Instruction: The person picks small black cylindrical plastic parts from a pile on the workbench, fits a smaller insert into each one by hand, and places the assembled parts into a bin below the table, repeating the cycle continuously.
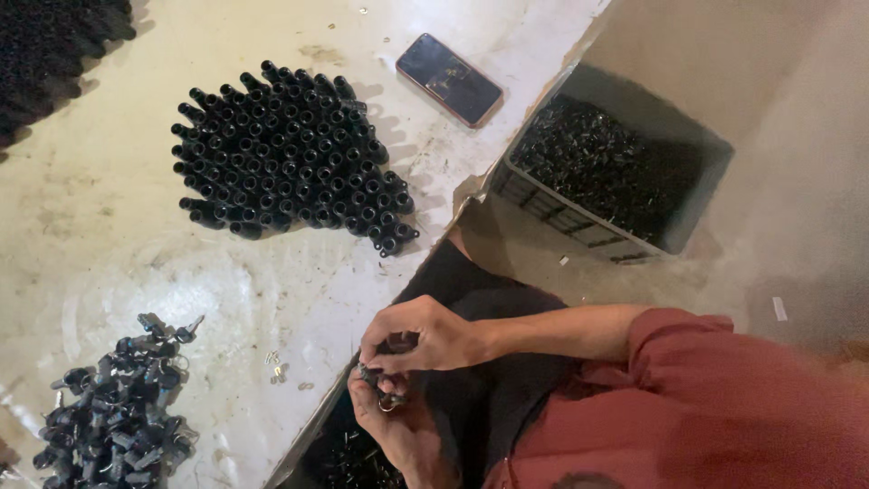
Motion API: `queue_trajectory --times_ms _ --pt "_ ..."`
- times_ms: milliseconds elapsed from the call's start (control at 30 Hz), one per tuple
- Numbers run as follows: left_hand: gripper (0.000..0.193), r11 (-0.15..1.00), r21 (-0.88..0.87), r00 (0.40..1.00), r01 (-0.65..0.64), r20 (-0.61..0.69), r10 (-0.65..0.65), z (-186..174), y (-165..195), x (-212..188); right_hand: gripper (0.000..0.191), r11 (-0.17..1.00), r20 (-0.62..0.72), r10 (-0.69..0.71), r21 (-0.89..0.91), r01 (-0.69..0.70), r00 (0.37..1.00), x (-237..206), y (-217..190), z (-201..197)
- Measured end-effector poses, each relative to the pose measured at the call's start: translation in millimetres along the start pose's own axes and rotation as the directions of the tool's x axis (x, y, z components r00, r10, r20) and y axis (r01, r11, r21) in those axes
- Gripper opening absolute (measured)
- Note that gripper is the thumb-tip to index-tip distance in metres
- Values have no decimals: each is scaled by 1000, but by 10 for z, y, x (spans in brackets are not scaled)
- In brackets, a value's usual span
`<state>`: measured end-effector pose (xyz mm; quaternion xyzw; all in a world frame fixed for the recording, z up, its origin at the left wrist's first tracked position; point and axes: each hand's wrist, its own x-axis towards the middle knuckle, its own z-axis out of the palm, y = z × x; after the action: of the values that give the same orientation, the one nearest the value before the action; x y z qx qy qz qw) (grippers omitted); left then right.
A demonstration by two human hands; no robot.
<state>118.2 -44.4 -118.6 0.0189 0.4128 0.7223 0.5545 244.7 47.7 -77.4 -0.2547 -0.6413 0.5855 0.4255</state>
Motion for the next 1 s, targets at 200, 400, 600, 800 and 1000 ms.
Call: queue_trajectory --times_ms 200,400,600,800,1000 --pt "20 996 3 995 -90 43 89 -196 49 8 14 989 67 -98 -108 105 993 134 58 154" --pt "10 867 336 924 -369 32 381 -331 157 -35 11 986 180 157 20 -163 971 157 110 211" --pt "13 777 605 972 -176 234 38 -200 388 92 27 780 214 518 280 -560 828 129 97 -143" --pt "9 401 842 856 -361 470 -216 333 620 620 18 896 176 402 129 -426 898 -142 93 -535" --pt "28 120 808 809 -577 546 217 1077 391 1233 16 971 83 95 211 -110 992 -360 221 -889"
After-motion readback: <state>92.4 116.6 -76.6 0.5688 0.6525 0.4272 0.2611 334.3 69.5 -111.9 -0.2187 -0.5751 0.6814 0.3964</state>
